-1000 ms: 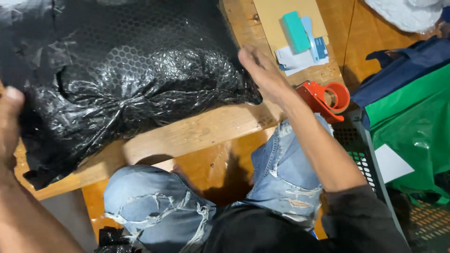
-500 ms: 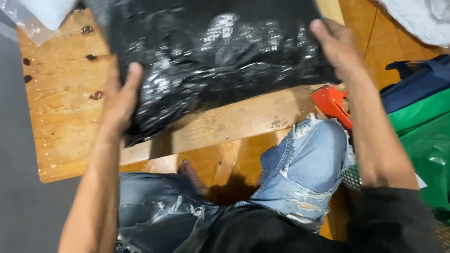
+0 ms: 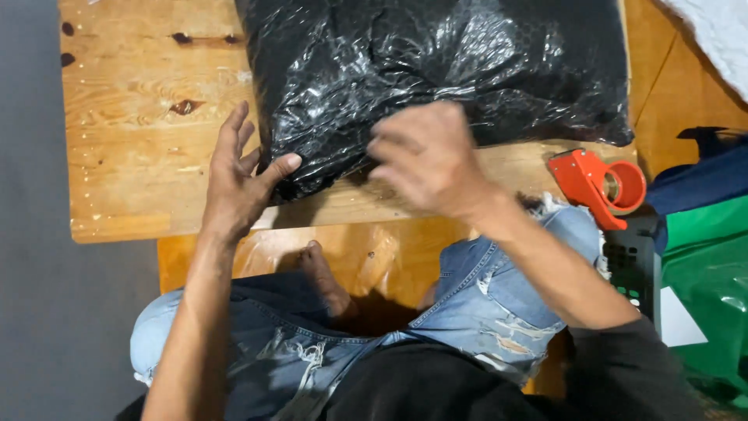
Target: Sealing a black bubble wrap package using a tape dispenser and a small utility cutter.
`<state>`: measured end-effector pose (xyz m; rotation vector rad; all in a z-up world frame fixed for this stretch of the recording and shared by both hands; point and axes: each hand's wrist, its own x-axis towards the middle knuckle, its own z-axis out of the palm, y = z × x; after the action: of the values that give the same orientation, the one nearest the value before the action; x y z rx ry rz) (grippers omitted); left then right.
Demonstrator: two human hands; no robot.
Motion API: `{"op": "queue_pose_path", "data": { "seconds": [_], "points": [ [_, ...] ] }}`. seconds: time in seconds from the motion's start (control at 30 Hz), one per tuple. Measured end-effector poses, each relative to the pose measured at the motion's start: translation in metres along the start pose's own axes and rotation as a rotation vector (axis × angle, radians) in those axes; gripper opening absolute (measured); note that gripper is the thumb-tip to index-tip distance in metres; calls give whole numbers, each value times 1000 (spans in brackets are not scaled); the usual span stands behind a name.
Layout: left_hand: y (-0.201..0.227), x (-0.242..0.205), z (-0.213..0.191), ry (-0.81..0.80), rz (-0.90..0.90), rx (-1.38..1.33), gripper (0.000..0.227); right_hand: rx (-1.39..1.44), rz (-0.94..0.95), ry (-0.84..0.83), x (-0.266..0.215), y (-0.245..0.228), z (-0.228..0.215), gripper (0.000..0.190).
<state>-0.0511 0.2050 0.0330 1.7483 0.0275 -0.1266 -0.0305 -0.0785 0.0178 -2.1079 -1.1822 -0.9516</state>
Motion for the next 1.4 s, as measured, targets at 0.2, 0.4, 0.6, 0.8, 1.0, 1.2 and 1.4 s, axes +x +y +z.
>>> {"op": "queue_pose_path", "data": {
  "seconds": [0.2, 0.4, 0.6, 0.8, 1.0, 1.2, 1.4],
  "points": [
    [-64, -28, -12, 246, -26, -231, 44, -114, -53, -84, 10, -46, 53, 23],
    [-49, -60, -5, 286, -192, -571, 24, -150, 19, -101, 15, -70, 68, 22],
    [-56, -62, -5, 259, 484, 230, 32, -207, 85, 9, -14, -73, 84, 16],
    [-64, -51, 9, 365, 456, 221, 13, -277, 149, -46, -8, -73, 68, 13],
    [-44, -46, 19, 347, 322, 46, 17, -207, 203, -83, 7, -84, 50, 10],
    [-55, -35, 20, 389, 350, 122, 25, -211, 188, -64, -10, -77, 58, 15],
    [-73, -25, 25, 464, 356, 283, 39, -245, 191, -113, -7, -84, 61, 16]
  ]
}}
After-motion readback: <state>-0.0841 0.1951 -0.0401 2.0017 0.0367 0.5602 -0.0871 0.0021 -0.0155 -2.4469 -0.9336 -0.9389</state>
